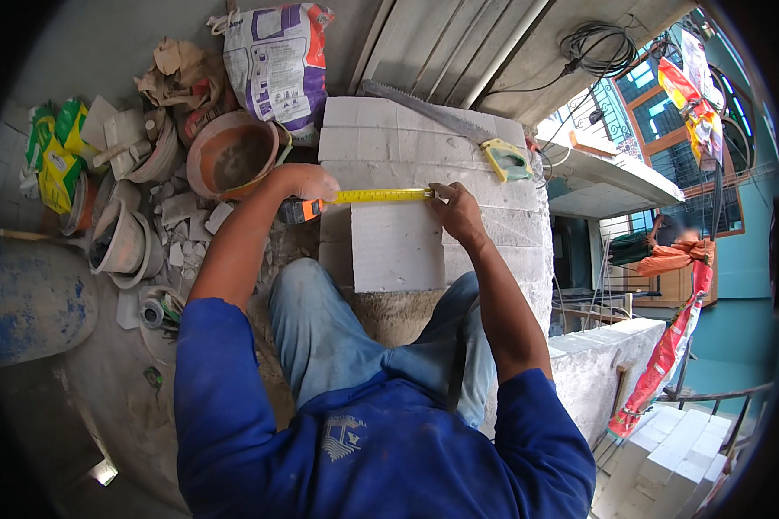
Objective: The person measures a white tile with a tape measure, then uses a hammer to break it into smaller pieces. They smooth the broken edges with a hand tool and hand the finished piece to another person.
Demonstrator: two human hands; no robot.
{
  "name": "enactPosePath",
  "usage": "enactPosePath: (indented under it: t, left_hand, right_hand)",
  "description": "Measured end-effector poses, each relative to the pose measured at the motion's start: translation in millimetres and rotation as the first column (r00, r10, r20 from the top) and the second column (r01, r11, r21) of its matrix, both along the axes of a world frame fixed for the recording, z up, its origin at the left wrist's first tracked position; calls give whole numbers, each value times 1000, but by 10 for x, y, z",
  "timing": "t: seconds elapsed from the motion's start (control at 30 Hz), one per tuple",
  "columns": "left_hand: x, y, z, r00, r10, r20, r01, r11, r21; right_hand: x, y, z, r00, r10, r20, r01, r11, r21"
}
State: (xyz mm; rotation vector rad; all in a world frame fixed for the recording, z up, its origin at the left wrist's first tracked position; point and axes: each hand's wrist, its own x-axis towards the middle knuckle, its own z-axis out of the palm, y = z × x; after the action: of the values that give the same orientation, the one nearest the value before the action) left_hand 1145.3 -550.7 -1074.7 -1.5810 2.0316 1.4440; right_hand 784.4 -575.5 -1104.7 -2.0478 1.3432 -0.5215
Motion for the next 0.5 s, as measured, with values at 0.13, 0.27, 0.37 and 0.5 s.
enactPosePath:
  t: [0.13, 0.27, 0.37, 0.5]
  left_hand:
    - [-117, -49, 20, 1000, 7, 23, -8, 999, 33]
    - [-142, -55, 36, 999, 1, 33, -2, 1000, 15]
    - [-160, -47, -1, 998, 37, 45, -39, 998, 44]
    - [-187, -37, -66, 997, 61, 37, -63, 997, 53]
  right_hand:
    - [-18, -36, -10, 1000, 13, -28, -13, 1000, -15]
    - [13, -9, 39, 999, 27, -33, -27, 1000, -8]
    - [36, 17, 47, 999, 23, -41, -24, 1000, -20]
    - [25, 8, 36, 999, 19, -46, -20, 999, -26]
